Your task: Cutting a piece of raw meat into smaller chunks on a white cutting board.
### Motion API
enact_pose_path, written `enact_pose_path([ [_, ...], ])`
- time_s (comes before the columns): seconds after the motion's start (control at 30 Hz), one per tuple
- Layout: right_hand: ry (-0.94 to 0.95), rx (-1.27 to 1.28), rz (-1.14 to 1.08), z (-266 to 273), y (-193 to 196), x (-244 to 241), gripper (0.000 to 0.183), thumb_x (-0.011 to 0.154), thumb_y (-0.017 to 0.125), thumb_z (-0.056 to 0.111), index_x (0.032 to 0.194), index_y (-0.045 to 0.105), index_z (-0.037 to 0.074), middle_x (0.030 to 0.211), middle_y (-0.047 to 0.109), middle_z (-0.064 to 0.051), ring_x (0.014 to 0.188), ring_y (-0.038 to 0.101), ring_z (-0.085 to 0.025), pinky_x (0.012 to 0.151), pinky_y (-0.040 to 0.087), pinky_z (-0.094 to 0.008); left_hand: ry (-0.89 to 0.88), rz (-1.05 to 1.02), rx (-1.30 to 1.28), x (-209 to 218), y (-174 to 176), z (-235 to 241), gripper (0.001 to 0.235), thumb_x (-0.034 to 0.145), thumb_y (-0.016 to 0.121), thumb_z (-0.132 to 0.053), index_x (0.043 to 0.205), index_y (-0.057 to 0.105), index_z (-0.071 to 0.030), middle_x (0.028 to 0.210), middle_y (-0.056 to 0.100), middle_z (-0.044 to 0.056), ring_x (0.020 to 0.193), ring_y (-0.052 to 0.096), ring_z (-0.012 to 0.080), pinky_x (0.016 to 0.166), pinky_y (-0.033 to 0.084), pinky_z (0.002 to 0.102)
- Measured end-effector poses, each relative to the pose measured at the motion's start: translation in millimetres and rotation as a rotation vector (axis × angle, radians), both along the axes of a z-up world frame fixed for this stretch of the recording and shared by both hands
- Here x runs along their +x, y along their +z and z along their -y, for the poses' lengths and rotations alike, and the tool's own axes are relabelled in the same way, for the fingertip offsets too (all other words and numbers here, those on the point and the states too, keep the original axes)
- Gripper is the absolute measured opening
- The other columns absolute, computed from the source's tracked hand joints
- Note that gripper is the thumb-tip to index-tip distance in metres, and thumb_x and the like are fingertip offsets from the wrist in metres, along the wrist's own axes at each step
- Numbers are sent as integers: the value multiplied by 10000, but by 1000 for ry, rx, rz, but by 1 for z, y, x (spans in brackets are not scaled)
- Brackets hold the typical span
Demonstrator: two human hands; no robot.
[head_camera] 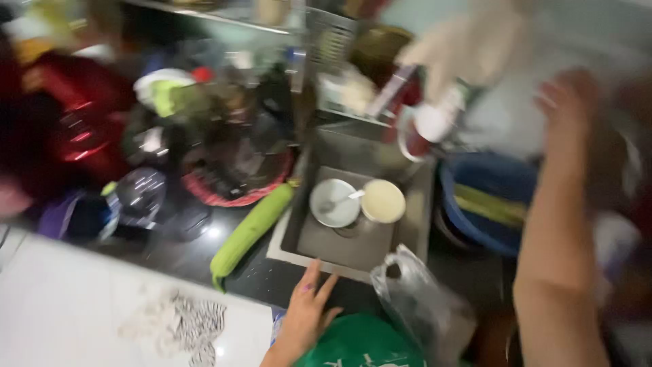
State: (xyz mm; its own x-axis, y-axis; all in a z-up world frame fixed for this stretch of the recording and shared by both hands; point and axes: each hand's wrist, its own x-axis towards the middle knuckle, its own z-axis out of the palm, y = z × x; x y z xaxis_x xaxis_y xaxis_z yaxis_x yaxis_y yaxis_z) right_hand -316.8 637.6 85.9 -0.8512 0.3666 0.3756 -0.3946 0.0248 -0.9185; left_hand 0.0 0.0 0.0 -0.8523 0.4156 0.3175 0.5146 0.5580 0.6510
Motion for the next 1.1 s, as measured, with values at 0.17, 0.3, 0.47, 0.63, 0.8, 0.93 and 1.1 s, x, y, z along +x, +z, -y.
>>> enact_pose_path([
  [0.17,285,107,60,-8,-13,-142,556,1027,654,368,1482,485,98,1419,549,-153,1261,629,-288,1081,542,-474,388,86,2,40,-44,31,866,675,896,-196,1437,493,-114,1534,352,315,1371,436,473,1071,413,495],
  [0.3,439,230,143,25,-26,-193,518,997,670,363,1414,514,98,1365,560,-148,1210,631,-279,1036,545,-462,537,802,-190,34,38,13,787,842,803,-361,1547,455,-333,1674,288,80,1296,494,393,1087,440,433],
  [0.47,511,407,254,40,-43,-173,472,961,691,356,1330,550,97,1299,574,-141,1146,634,-267,979,550,-447,277,332,11,9,-12,-8,722,819,833,-244,1446,501,-109,1570,335,283,1348,470,459,1091,403,492],
  [0.63,502,552,366,40,-95,-99,427,924,711,349,1245,586,97,1232,587,-133,1082,637,-256,922,554,-432,211,220,38,-26,3,-13,709,804,824,-222,1421,513,-67,1567,339,305,1291,511,461,1082,418,489],
  [0.8,483,657,531,49,-205,53,383,887,732,342,1161,622,98,1165,601,-126,1019,639,-244,865,558,-417,157,315,59,-28,-1,-17,646,843,821,-260,1402,550,-82,1549,377,294,1297,523,462,1084,435,480],
  [0.93,473,743,612,130,-246,155,349,858,749,337,1093,651,99,1112,612,-120,968,641,-235,819,561,-405,82,318,30,-24,-12,-24,652,852,808,-269,1421,544,-90,1550,382,293,1274,520,468,1072,431,492],
  [1.1,501,880,753,278,-180,265,308,821,770,331,1009,687,100,1045,625,-112,904,644,-223,762,565,-390,76,384,42,-26,9,-28,624,866,782,-263,1417,546,-91,1549,397,286,1279,537,439,1091,422,483],
])
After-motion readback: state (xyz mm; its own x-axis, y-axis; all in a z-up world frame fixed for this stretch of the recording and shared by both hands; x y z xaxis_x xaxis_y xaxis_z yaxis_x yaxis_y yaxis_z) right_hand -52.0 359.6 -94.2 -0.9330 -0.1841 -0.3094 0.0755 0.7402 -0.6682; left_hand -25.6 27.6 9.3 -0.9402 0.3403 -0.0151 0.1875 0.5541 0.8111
